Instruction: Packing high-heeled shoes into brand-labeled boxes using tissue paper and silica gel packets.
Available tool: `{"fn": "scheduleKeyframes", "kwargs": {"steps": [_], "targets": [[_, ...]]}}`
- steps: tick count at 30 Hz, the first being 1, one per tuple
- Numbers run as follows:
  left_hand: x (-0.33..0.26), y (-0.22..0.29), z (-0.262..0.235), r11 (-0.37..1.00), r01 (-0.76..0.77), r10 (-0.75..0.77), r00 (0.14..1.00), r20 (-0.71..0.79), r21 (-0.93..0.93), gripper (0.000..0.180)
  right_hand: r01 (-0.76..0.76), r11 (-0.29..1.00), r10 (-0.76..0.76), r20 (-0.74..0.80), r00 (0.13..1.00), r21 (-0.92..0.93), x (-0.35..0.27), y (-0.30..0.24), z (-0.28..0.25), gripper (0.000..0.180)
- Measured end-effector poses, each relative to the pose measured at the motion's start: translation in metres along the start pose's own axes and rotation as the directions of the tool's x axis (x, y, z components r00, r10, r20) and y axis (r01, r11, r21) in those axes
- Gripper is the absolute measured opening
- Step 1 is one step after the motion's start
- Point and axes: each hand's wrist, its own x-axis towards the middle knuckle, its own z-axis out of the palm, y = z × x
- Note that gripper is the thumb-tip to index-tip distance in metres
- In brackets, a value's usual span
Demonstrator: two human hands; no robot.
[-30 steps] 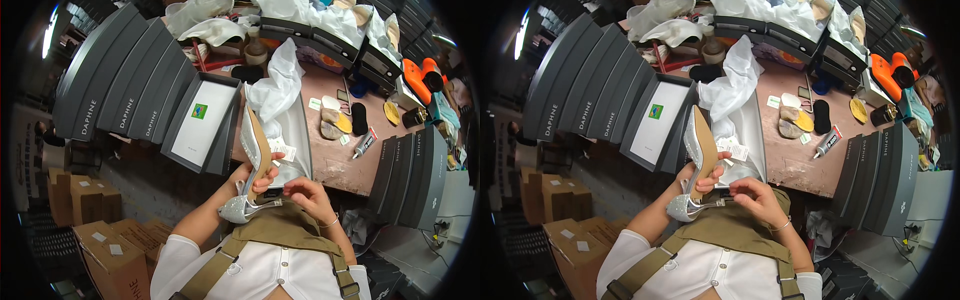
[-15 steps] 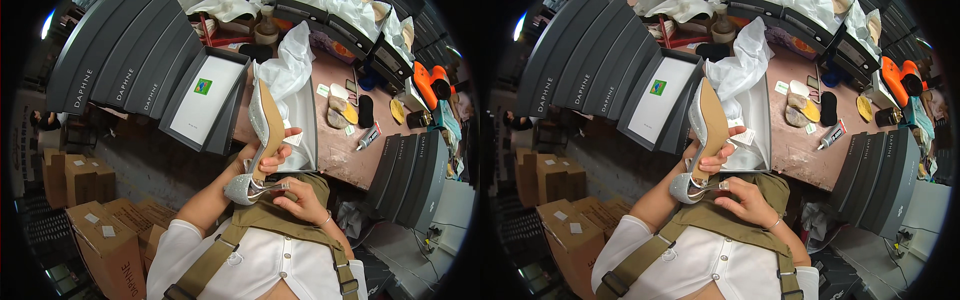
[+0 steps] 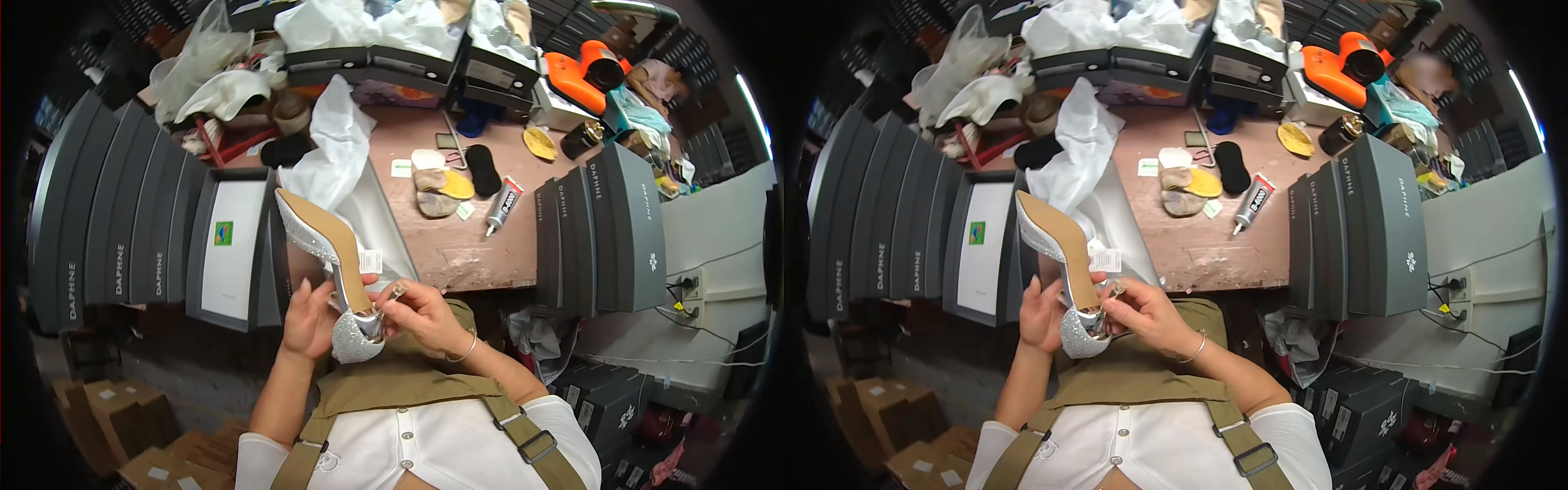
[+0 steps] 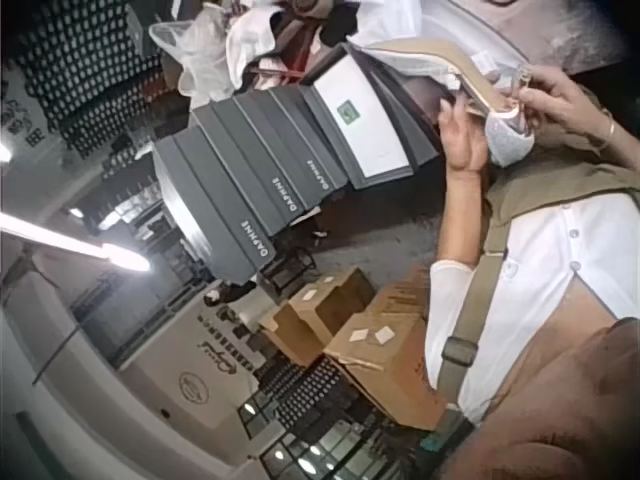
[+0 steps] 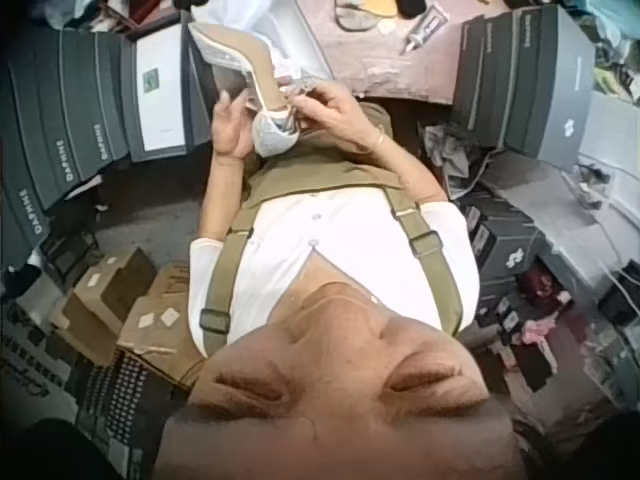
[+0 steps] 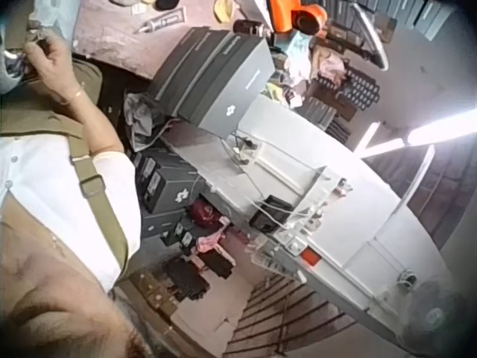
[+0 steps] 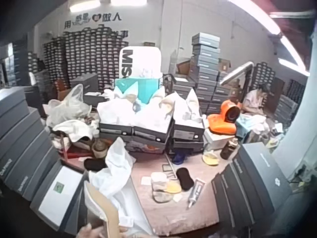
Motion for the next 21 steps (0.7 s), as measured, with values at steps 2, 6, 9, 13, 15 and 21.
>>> {"fn": "scheduleKeyframes", "kwargs": {"steps": [2,6,9,13,15,21], "targets": [[0.005,-0.021,-0.014,0.997,-0.059,0.052,0.989,0.136,0.048,0.077,0.01,0.983,0.019,0.152,0.988,-0.185,0.005,-0.006,-0.013,0.015],[0.022,-0.026,0.002,0.952,-0.146,0.19,0.971,-0.143,0.27,0.048,0.191,0.764,-0.249,-0.009,0.969,-0.617,0.045,-0.033,-0.089,0.026],[0.044,-0.007,0.017,0.879,-0.316,0.399,0.897,-0.19,0.356,0.037,-0.083,0.198,-0.6,-0.187,0.778,-0.977,0.097,-0.043,-0.2,0.04],[0.067,0.005,0.023,0.808,-0.358,0.488,0.852,-0.19,0.468,0.038,-0.348,0.089,-0.492,-0.345,0.799,-0.933,0.123,-0.003,-0.307,0.048],[0.068,0.006,0.022,0.806,-0.374,0.521,0.817,-0.248,0.459,0.038,-0.335,0.114,-0.561,-0.339,0.755,-0.935,0.132,-0.006,-0.301,0.045],[0.067,0.004,0.006,0.826,-0.41,0.547,0.746,-0.38,0.386,0.031,0.334,0.222,-0.73,0.071,0.68,-0.916,0.061,-0.065,-0.112,0.041]]}}
